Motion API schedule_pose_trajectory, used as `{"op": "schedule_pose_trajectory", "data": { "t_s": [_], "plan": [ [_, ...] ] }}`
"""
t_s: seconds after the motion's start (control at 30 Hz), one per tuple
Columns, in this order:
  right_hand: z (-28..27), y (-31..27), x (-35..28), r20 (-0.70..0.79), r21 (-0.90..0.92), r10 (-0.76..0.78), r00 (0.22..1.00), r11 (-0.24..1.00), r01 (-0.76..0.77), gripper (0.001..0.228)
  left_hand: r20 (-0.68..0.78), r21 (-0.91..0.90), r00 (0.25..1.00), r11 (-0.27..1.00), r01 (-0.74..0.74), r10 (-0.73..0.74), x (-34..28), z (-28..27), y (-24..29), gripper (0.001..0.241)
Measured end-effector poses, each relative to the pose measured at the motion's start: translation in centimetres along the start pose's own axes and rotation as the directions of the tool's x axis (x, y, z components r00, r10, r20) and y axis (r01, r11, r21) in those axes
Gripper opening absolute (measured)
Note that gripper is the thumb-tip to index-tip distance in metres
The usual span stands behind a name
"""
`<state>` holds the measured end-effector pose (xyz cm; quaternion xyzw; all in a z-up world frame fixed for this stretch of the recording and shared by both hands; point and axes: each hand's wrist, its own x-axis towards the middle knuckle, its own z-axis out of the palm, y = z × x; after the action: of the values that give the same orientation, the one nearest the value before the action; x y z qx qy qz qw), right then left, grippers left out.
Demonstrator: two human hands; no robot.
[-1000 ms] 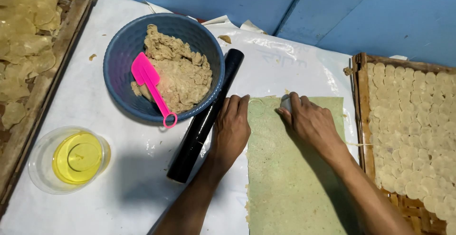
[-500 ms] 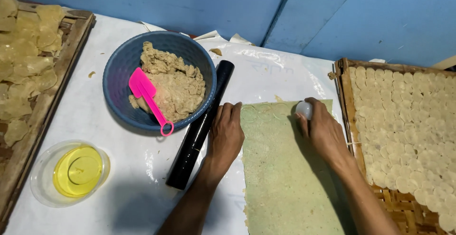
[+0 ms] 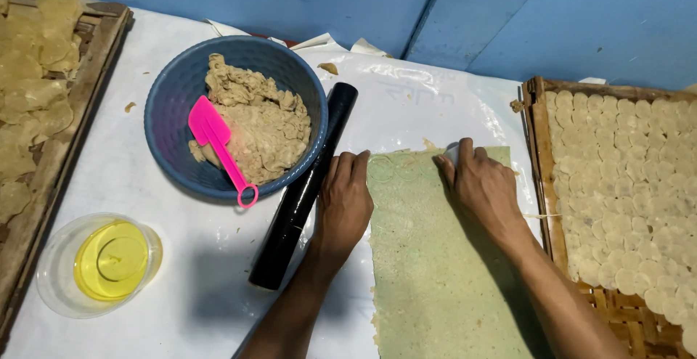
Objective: The person is rolling out dough and cutting it into circular shapes to prepare crackers.
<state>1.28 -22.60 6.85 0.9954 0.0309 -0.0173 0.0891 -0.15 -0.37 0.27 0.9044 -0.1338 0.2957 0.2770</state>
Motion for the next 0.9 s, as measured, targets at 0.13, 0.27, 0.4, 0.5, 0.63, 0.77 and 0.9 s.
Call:
{"op": "schedule_pose_trajectory", "data": {
  "t_s": [0.13, 0.27, 0.4, 0.5, 0.63, 0.77, 0.9],
  "plan": [
    [0.2, 0.8, 0.5, 0.005, 0.026, -0.058, 0.998, 0.998, 0.058, 0.049, -0.004, -0.007, 1.0, 1.0, 0.002, -0.002, -0.1, 0.3, -0.2, 0.031],
    [0.6, 0.9, 0.4, 0.037, 0.05, -0.064, 0.997, 0.997, 0.063, 0.046, 0.0, -0.033, 1.0, 0.999, 0.001, -0.001, -0.1, 0.2, -0.1, 0.032],
    [1.5, 2.0, 0.8, 0.049, 0.141, -0.061, 0.997, 0.989, 0.053, 0.041, -0.003, -0.039, 1.0, 0.999, -0.007, 0.007, -0.1, 0.0, -0.1, 0.033],
    [-0.4, 3.2, -0.4, 0.02, 0.393, 0.044, 0.999, 0.918, -0.049, 0.036, -0.002, -0.024, 1.0, 1.0, -0.009, 0.009, -0.3, 0.2, -0.2, 0.034],
    [0.3, 5.4, -2.3, -0.071, 0.47, 0.205, 0.976, 0.87, -0.148, 0.04, 0.008, -0.038, 1.0, 0.999, -0.002, 0.002, -0.4, 0.5, -0.3, 0.034],
    [0.8, 5.3, -2.7, -0.08, 0.387, 0.148, 0.986, 0.916, -0.106, 0.045, 0.007, -0.044, 1.0, 0.999, 0.001, -0.001, -0.2, 0.7, -0.4, 0.035],
    [0.5, 4.8, -2.1, -0.058, 0.337, 0.105, 0.993, 0.938, -0.08, 0.046, 0.007, -0.04, 1.0, 0.999, 0.01, -0.01, -0.3, 0.4, -0.2, 0.034]
  ]
}}
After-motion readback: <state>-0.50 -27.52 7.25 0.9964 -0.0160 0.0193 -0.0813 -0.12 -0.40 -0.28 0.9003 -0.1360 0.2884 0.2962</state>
